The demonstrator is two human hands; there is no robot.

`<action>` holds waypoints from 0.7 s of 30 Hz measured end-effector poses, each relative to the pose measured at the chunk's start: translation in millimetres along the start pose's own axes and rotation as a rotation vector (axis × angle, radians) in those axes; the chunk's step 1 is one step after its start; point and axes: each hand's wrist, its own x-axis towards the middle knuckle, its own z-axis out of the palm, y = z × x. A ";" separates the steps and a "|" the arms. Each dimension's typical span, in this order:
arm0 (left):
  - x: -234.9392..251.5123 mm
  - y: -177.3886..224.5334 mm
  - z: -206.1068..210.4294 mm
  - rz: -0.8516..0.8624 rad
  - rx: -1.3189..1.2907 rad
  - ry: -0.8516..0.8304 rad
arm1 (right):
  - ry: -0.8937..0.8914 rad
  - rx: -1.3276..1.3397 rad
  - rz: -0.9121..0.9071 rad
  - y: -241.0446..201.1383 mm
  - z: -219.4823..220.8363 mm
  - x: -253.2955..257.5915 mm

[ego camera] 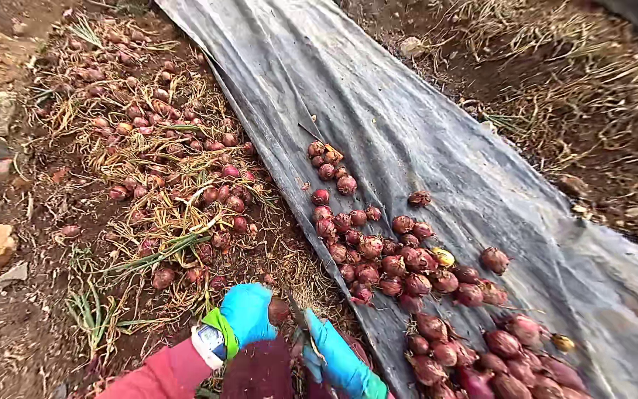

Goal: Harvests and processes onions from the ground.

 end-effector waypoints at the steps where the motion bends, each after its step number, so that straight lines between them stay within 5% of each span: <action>1: 2.1 -6.7 13.3 -0.067 -0.033 0.034 | -0.046 0.089 -0.054 0.8 2.8 -23.8; 5: -22.6 -25.2 33.1 -0.211 -0.730 0.107 | 0.193 0.172 -0.233 30.9 3.3 -69.2; 8: -67.2 21.4 43.4 0.005 -1.716 0.078 | 0.423 0.015 -0.279 56.5 8.2 -77.5; 10: -94.9 67.2 48.7 0.095 -2.019 0.114 | 0.532 -0.164 -0.381 59.4 13.6 -87.2; 14: -122.6 139.3 65.5 0.225 -2.223 0.253 | 0.705 -0.303 -0.658 51.9 7.9 -97.1; 18: -152.1 151.4 48.1 0.280 -2.239 0.162 | 0.732 -0.418 -0.871 31.4 -2.8 -122.2; 21: -159.8 140.8 44.3 0.499 -2.154 0.129 | 0.727 -0.605 -0.960 2.7 -4.6 -150.3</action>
